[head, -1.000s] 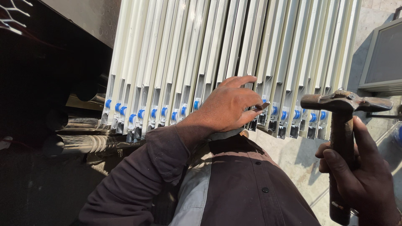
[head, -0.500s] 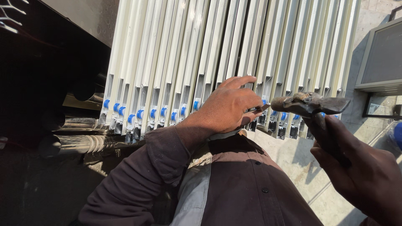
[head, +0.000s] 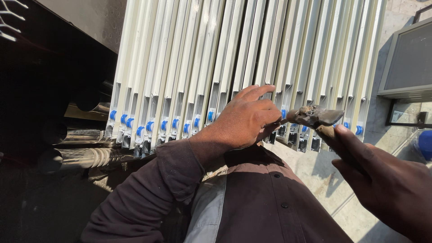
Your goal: The person hammers small blue plastic components into aluminum window frame profiles laid on a rack, working along the profiles one component at a time. They hold a claw hammer in one hand, position each piece with the other, and tap the pieces into place, moving progressively along the frame sections.
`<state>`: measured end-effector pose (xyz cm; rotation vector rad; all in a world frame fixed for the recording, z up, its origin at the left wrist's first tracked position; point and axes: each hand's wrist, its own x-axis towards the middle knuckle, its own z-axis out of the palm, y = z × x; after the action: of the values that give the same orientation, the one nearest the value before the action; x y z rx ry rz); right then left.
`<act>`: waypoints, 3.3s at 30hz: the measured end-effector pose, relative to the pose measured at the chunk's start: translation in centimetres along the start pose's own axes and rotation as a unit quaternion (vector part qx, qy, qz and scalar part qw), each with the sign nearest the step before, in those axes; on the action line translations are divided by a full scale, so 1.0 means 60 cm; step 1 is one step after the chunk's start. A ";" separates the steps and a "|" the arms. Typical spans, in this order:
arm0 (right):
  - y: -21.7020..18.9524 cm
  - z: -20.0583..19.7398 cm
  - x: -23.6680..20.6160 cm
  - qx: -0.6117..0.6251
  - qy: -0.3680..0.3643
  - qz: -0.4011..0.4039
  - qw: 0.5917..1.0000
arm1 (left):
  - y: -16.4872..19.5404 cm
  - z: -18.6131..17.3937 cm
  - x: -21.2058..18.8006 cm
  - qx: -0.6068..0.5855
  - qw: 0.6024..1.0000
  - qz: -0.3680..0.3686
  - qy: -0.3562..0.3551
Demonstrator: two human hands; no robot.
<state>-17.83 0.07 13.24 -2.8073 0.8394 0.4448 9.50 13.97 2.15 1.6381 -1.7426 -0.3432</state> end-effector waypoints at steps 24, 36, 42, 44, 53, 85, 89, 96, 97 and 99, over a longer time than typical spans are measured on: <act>0.035 0.034 -0.017 0.125 0.085 -0.096 0.984 | -0.003 0.006 0.001 -0.047 0.998 -0.026 -0.018; 0.027 0.011 -0.008 0.112 -0.002 0.010 0.994 | -0.007 0.016 -0.002 -0.041 0.999 -0.021 -0.011; 0.026 0.030 -0.007 0.002 0.034 -0.113 0.993 | -0.007 0.016 -0.005 -0.005 1.000 -0.007 0.002; 0.033 0.034 -0.008 0.079 0.147 -0.167 0.972 | -0.006 0.016 -0.004 0.019 1.000 -0.015 -0.004; 0.004 0.029 -0.018 0.058 0.134 -0.148 0.978 | 0.001 0.015 0.002 -0.010 1.000 -0.025 -0.016; -0.011 0.131 -0.061 0.581 0.120 0.082 0.801 | 0.000 -0.053 -0.002 -0.020 0.997 -0.070 -0.011; -0.001 0.140 -0.057 0.580 0.117 0.060 0.804 | -0.007 -0.046 -0.004 -0.018 0.996 -0.082 -0.028; 0.022 0.151 -0.051 0.568 0.100 0.061 0.814 | -0.003 -0.044 -0.003 -0.002 0.996 -0.083 -0.039; 0.024 0.150 -0.049 0.569 0.099 0.053 0.815 | -0.002 -0.044 -0.003 -0.004 0.996 -0.084 -0.037; 0.023 0.145 -0.045 0.572 0.100 0.033 0.814 | -0.002 -0.045 -0.004 -0.006 0.996 -0.085 -0.034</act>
<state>-22.77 2.48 5.83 -1.6902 0.8311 -0.3069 11.34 14.88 3.93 1.7897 -1.6495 -0.4942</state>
